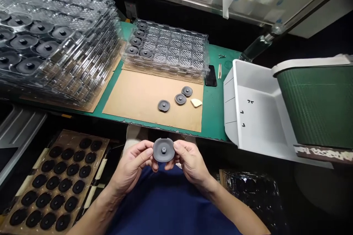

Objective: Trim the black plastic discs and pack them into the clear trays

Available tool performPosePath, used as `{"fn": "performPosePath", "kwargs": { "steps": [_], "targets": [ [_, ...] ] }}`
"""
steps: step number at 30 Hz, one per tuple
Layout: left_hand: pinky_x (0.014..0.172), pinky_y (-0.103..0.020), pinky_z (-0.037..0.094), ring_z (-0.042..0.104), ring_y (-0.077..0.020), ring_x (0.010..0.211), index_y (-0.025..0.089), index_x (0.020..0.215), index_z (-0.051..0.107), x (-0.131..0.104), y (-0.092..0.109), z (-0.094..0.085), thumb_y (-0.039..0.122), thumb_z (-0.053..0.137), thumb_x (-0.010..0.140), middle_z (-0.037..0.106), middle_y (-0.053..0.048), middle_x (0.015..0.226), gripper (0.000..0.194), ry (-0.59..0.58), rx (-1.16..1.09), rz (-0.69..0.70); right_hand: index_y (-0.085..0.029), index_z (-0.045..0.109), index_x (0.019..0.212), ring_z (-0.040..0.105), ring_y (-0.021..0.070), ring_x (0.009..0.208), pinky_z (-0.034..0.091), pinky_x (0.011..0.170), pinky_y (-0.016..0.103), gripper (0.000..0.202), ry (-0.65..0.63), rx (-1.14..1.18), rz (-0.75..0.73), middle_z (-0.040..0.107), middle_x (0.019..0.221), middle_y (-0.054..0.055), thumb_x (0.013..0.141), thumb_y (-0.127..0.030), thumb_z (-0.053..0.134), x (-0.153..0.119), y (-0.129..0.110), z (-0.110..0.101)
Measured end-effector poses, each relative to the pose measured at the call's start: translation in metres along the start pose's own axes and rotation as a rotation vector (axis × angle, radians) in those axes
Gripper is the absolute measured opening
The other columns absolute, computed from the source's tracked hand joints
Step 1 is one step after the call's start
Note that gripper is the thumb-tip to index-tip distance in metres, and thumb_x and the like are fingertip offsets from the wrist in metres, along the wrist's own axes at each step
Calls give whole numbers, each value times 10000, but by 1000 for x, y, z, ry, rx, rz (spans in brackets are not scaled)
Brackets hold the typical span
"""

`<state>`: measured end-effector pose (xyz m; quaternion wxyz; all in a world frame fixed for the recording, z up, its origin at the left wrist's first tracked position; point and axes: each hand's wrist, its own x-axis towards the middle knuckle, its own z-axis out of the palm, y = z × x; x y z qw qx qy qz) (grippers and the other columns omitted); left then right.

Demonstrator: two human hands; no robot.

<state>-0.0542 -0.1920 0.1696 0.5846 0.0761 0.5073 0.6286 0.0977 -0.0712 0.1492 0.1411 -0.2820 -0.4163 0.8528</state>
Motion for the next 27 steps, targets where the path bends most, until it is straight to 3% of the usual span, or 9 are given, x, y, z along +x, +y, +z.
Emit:
{"fn": "performPosePath", "kwargs": {
  "steps": [9,14,17,20,22,24,27],
  "targets": [
    [563,-241,546,600,-129,624,155,954,784,-5,-2,-14,487,834,843,680,-33,746,353,50,102,43,-136,688,862,711,173,560,552,565,224,508,-45,-69,-7,712,665,52,1003,-624,681,8,8,2],
    [624,-251,576,653,-126,648,178,1042,771,-6,-3,-25,395,768,924,727,-44,864,247,10,210,116,-143,721,917,708,175,597,546,581,243,447,-72,-183,-37,725,702,61,1064,-552,622,10,6,3],
    [656,-261,611,710,-143,702,203,1021,767,-7,-1,-30,223,718,953,732,-42,927,85,7,413,370,-183,802,1072,722,202,832,586,695,297,323,-121,-456,-343,739,982,109,1101,-425,591,10,-1,2],
    [777,-254,633,761,-173,896,204,1069,787,-12,0,-38,10,645,924,759,-72,1017,281,2,785,877,-250,774,1287,650,192,881,556,714,309,255,-128,-808,-830,667,1012,94,1085,-282,622,10,-8,-5],
    [852,-262,640,772,-194,993,195,1208,779,-18,-1,-43,-58,642,885,780,-108,1121,432,3,1000,1107,-264,704,1403,612,174,791,518,667,300,360,-157,-978,-1032,650,915,62,1054,-190,660,10,-10,-9],
    [877,-278,649,783,-210,1017,220,1318,749,-26,-3,-48,-64,651,874,790,-115,1188,536,33,1109,1181,-261,648,1467,622,178,773,517,661,307,455,-196,-1061,-1116,679,909,58,1027,-149,689,11,-10,-13],
    [915,-318,648,792,-240,1029,318,1315,758,-38,-6,-50,-39,670,871,803,-81,1211,576,118,1089,1039,-263,612,1502,672,201,818,564,699,335,463,-227,-1080,-1117,724,970,81,1048,-195,672,12,-8,-15]
  ]
}}
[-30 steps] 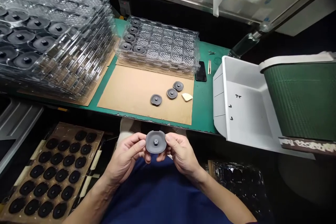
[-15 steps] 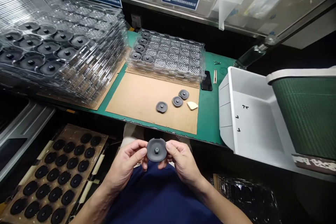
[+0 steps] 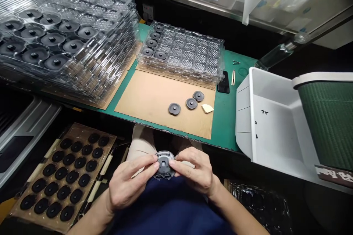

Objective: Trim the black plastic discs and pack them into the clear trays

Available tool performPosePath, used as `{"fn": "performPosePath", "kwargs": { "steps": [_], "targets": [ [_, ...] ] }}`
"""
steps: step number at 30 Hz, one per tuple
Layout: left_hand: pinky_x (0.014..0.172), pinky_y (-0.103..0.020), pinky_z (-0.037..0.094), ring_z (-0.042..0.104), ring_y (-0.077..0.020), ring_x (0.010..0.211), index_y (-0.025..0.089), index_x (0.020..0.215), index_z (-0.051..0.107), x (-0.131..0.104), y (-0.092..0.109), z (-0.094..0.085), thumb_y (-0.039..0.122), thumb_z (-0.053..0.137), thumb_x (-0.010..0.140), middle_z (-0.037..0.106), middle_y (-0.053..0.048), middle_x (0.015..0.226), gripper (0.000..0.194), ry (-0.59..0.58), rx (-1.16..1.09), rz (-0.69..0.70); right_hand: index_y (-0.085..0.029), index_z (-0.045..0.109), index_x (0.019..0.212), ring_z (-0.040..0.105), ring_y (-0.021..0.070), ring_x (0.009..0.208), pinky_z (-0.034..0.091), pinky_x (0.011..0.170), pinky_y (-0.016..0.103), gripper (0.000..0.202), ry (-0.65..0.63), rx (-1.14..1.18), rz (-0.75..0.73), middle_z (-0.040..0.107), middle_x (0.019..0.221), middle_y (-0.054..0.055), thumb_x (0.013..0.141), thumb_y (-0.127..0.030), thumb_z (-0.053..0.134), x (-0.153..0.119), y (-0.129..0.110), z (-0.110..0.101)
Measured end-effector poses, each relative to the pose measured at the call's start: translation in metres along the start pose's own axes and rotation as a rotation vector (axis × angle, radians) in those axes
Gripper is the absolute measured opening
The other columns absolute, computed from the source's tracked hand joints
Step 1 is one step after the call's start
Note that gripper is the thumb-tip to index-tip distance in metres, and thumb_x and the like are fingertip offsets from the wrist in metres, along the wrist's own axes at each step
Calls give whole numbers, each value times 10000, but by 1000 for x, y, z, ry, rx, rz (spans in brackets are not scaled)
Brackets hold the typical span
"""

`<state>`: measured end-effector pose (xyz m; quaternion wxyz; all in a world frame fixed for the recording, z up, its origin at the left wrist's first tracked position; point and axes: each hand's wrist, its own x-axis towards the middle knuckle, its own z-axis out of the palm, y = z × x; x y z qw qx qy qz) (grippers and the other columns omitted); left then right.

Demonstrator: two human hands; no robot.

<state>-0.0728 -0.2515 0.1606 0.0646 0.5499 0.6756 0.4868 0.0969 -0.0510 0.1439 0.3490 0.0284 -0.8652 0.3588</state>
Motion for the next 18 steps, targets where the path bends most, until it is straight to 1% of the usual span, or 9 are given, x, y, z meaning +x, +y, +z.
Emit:
{"fn": "performPosePath", "kwargs": {
  "steps": [2,3,5,7,9,11,14,16,18],
  "targets": [
    [927,-324,642,798,-261,1016,355,1221,804,-3,3,-1,-8,725,850,814,-76,1180,526,-5,-55,-143,-278,605,1508,696,210,853,586,715,342,449,2,7,8,736,1007,91,1064,-229,655,0,0,1],
    [924,-325,641,800,-269,1004,362,1181,820,-4,4,0,5,753,835,817,-77,1165,502,-4,-75,-183,-278,608,1504,705,215,870,593,720,345,438,11,7,6,738,1024,99,1070,-242,649,0,0,2],
    [897,-324,646,805,-272,969,368,1156,828,-2,5,3,16,779,812,822,-72,1147,495,24,-92,-186,-264,626,1481,713,218,877,596,718,345,406,28,1,5,738,1029,107,1076,-245,637,1,0,3],
    [866,-329,650,804,-263,946,374,1198,809,2,4,9,-3,755,816,826,-55,1133,539,72,-106,-170,-225,661,1430,703,222,836,582,697,348,354,29,6,25,736,985,110,1083,-230,597,1,-2,5],
    [859,-331,645,794,-250,937,379,1262,780,7,3,15,-12,731,833,829,-42,1096,582,86,-154,-191,-185,707,1323,673,218,757,546,653,342,289,35,56,96,728,906,103,1080,-206,552,2,-6,9],
    [877,-322,635,781,-239,959,367,1313,759,10,2,21,33,756,847,818,-49,1125,574,52,-216,-299,-174,743,1131,635,197,672,506,607,317,226,77,169,284,700,799,76,1082,-221,527,2,-10,15],
    [975,-315,617,754,-249,1124,352,1407,698,8,-2,30,191,802,879,748,-75,1342,561,-21,-457,-576,-181,714,891,596,152,570,484,562,263,327,132,459,766,639,663,23,1094,-386,559,-1,-13,27],
    [1087,-332,567,667,-271,1319,357,1493,614,4,-4,35,271,812,888,650,-83,1503,643,-92,-705,-715,-172,685,822,576,127,523,477,537,233,446,142,699,1032,626,633,8,1042,-555,627,-4,-12,35],
    [1167,-351,502,564,-284,1441,348,1547,546,2,-5,40,306,840,866,566,-98,1591,743,-134,-869,-758,-163,653,777,541,103,484,461,508,210,531,154,913,1179,613,620,-2,947,-662,715,-7,-9,42]
  ]
}}
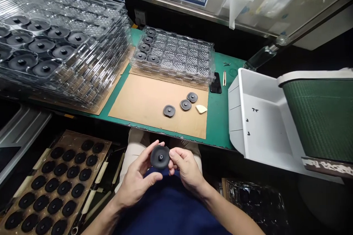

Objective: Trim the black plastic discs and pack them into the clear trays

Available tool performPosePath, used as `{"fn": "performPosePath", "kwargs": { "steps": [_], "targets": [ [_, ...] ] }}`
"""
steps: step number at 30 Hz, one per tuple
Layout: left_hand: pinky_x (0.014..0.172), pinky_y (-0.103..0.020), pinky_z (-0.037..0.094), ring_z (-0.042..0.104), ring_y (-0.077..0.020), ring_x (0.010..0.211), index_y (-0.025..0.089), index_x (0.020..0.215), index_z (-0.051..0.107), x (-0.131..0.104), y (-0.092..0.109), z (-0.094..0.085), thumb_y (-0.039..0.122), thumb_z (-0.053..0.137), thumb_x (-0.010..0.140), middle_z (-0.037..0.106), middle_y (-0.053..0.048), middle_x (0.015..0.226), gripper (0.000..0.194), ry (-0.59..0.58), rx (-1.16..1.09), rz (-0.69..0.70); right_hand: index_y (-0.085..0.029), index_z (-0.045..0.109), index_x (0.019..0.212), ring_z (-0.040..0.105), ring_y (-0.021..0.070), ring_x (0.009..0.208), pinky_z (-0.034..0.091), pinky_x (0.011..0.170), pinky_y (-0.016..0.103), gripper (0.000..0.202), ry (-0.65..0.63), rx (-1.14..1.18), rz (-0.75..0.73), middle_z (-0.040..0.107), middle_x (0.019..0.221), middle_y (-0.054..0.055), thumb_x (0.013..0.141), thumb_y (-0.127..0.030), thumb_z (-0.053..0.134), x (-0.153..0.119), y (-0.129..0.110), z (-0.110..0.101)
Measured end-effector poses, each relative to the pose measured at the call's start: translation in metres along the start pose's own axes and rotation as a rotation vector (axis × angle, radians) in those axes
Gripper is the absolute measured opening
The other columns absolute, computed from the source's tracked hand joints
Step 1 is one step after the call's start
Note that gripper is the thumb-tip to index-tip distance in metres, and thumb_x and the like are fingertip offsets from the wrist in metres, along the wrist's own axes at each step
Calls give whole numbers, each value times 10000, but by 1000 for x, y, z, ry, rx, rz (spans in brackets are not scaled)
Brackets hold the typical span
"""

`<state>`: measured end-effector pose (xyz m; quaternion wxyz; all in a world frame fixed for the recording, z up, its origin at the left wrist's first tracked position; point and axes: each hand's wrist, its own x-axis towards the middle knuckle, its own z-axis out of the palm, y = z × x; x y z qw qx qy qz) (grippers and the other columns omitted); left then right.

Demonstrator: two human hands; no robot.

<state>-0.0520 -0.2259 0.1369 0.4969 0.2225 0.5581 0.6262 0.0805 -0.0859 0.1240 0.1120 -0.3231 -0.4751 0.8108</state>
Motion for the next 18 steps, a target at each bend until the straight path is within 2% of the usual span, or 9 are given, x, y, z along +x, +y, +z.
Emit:
{"fn": "performPosePath", "kwargs": {
  "steps": [3,6,8,10,12,14,15,16,18],
  "targets": [
    [1184,-361,483,552,-285,1452,312,1541,551,2,-2,3,302,862,843,562,-128,1590,764,-6,-53,-10,-160,611,726,485,78,440,445,469,193,580,-32,159,107,587,596,-14,864,-695,788,3,6,3],
    [1177,-375,492,596,-279,1410,311,1492,602,4,0,3,288,875,829,610,-127,1544,717,11,-86,-5,-162,596,717,463,71,426,441,452,186,582,-46,193,122,577,583,-18,863,-691,789,0,8,8],
    [1155,-382,513,635,-284,1363,308,1462,632,4,3,2,289,896,806,639,-133,1510,708,15,-111,11,-169,586,716,468,78,419,450,447,194,589,-68,100,85,584,582,-12,909,-709,719,-2,6,9],
    [1129,-376,532,663,-292,1324,292,1421,669,5,6,0,295,915,784,667,-145,1472,683,22,-143,19,-175,618,725,512,112,424,484,445,229,609,-92,-152,-21,618,596,14,981,-727,585,1,-1,4],
    [1095,-362,553,676,-304,1302,278,1379,702,4,10,-1,310,930,764,686,-151,1443,657,36,-206,25,-180,699,806,616,173,523,561,525,295,593,-41,-416,-159,688,691,56,1023,-698,507,12,-14,-13],
    [1070,-358,567,679,-320,1294,273,1349,720,3,13,-1,328,945,743,692,-151,1433,649,59,-299,35,-195,751,974,707,251,803,619,774,391,472,122,-553,-270,745,909,99,1019,-618,547,35,-31,-41],
    [1062,-359,571,681,-328,1289,270,1339,726,3,15,-1,335,954,726,692,-150,1431,656,73,-344,39,-201,744,1040,692,292,994,586,939,449,408,233,-601,-319,741,1042,123,998,-574,583,49,-39,-58],
    [1060,-361,571,683,-333,1284,268,1328,731,2,17,-1,337,964,710,693,-147,1429,665,88,-381,39,-200,732,1099,625,327,1186,495,1094,508,373,326,-646,-358,715,1172,148,982,-524,588,64,-46,-76],
    [1080,-369,559,681,-337,1286,265,1312,740,-1,20,-1,328,978,684,703,-137,1411,674,115,-428,30,-194,714,1160,458,358,1401,308,1240,573,358,486,-785,-414,643,1355,169,890,-416,637,93,-55,-109]
  ]
}}
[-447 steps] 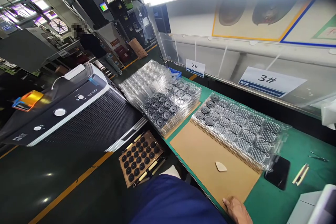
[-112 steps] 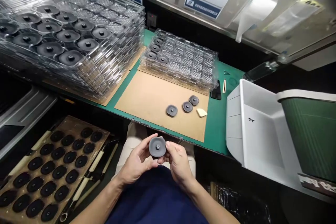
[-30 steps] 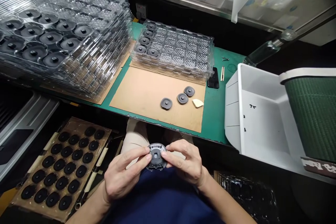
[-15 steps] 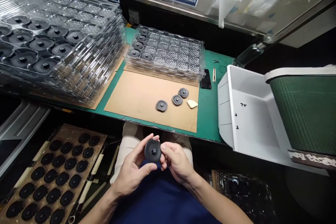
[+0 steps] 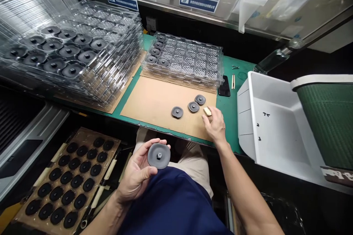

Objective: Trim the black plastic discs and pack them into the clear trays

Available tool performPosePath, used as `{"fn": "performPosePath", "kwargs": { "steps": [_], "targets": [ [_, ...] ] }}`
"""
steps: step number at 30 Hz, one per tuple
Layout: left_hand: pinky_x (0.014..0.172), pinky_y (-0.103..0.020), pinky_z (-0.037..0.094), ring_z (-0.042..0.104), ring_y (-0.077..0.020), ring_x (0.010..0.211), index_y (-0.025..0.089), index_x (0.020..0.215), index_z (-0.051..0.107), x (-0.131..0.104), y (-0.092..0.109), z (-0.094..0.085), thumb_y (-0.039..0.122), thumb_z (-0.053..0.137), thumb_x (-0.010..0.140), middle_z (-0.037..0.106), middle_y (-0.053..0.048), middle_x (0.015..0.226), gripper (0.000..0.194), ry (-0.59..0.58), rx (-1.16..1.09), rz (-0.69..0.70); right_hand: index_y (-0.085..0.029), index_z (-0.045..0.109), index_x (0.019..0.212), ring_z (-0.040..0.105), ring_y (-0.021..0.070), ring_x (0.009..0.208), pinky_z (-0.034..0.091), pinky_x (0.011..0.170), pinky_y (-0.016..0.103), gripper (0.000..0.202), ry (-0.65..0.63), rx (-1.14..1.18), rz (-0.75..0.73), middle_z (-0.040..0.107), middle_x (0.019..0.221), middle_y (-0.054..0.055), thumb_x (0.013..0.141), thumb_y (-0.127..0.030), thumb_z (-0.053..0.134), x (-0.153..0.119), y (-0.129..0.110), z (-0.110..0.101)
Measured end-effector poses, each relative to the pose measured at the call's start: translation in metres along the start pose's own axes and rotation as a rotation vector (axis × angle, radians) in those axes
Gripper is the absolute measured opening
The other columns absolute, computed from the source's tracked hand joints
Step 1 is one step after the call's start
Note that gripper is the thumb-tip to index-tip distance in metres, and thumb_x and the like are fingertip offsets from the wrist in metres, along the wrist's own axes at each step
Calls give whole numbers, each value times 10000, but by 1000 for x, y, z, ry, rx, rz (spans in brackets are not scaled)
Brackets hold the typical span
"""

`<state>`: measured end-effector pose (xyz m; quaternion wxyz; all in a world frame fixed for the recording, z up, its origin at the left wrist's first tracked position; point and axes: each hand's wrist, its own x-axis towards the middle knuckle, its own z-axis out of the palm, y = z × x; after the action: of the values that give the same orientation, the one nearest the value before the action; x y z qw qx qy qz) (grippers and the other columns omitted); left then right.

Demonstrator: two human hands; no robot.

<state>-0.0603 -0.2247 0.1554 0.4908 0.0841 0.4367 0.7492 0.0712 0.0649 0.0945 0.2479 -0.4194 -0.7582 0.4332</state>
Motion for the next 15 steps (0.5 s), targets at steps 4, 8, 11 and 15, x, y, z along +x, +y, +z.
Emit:
{"fn": "performPosePath", "kwargs": {
  "steps": [4,8,11,15],
  "targets": [
    [1121,-382,534,660,-334,1316,281,1307,741,-5,4,0,310,978,681,729,-104,1361,670,22,-36,2,-192,722,1095,434,380,1411,230,1253,606,349,46,-89,-11,625,1408,177,769,-311,678,34,33,-6],
    [1119,-395,538,661,-343,1314,287,1303,742,-8,5,0,319,983,672,730,-99,1342,676,44,-33,25,-201,693,962,521,356,1283,383,1151,548,275,125,-33,20,686,1257,181,837,-446,675,27,39,-1],
    [1117,-408,541,665,-351,1306,287,1289,749,-7,5,-1,321,992,656,731,-100,1329,679,64,-5,42,-190,635,942,636,285,951,549,756,387,538,158,105,102,711,1029,171,940,-715,518,6,27,11],
    [1102,-349,544,662,-316,1312,302,1295,743,-4,3,-1,262,968,693,719,-83,1340,644,49,78,59,-180,612,897,520,157,532,319,400,247,713,-3,334,186,658,746,79,1027,-803,290,-43,-17,24]
  ]
}}
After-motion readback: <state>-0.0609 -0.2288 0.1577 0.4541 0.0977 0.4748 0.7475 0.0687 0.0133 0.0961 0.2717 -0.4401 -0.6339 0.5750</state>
